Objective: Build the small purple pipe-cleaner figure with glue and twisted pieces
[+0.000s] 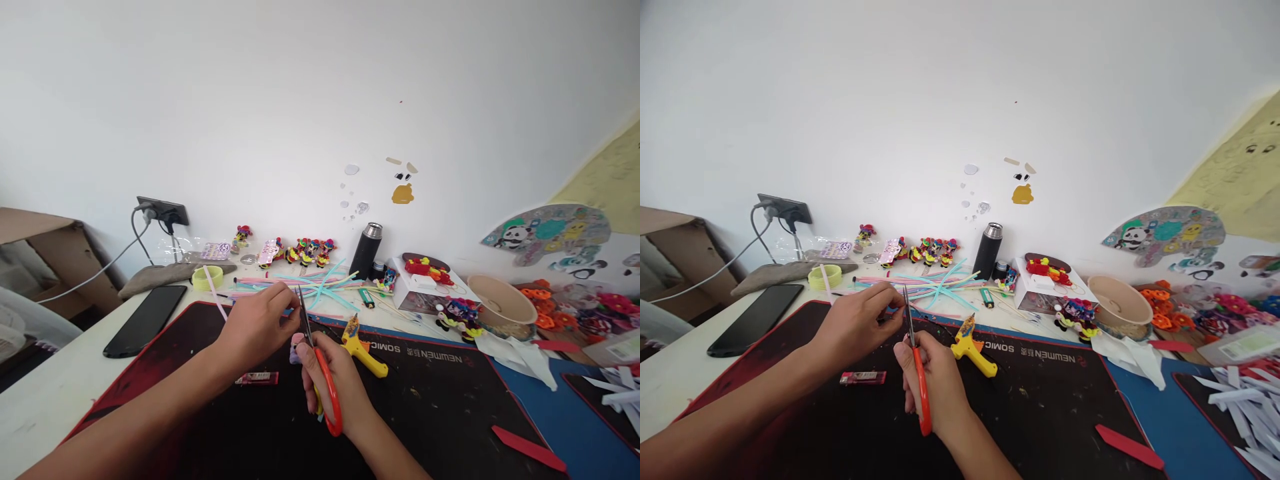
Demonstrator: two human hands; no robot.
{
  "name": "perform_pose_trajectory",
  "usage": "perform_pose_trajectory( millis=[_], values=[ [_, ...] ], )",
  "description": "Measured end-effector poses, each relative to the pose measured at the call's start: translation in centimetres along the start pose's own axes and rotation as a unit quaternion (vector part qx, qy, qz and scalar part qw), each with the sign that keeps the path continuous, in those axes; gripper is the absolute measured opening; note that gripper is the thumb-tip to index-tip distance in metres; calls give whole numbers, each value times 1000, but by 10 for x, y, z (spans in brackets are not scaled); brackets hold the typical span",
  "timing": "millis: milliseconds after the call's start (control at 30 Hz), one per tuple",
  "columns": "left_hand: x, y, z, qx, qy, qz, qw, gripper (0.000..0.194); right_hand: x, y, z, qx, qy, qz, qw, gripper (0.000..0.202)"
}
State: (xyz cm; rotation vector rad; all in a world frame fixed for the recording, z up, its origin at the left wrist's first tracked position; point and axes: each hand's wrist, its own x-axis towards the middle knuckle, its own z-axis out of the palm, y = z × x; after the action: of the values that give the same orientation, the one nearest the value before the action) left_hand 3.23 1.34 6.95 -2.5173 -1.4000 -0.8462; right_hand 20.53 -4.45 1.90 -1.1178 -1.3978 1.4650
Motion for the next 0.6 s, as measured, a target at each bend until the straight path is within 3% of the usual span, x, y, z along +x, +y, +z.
perform_pose_trajectory(
  millis=[267, 600],
  values=[
    [-1, 1, 5, 28, -11, 1, 1000, 12, 0, -1, 1, -2, 10, 17, 1000, 49],
    [-3, 0, 10, 66, 23, 36, 997, 10, -1, -3, 6, -34, 38, 60, 997, 47]
  ],
)
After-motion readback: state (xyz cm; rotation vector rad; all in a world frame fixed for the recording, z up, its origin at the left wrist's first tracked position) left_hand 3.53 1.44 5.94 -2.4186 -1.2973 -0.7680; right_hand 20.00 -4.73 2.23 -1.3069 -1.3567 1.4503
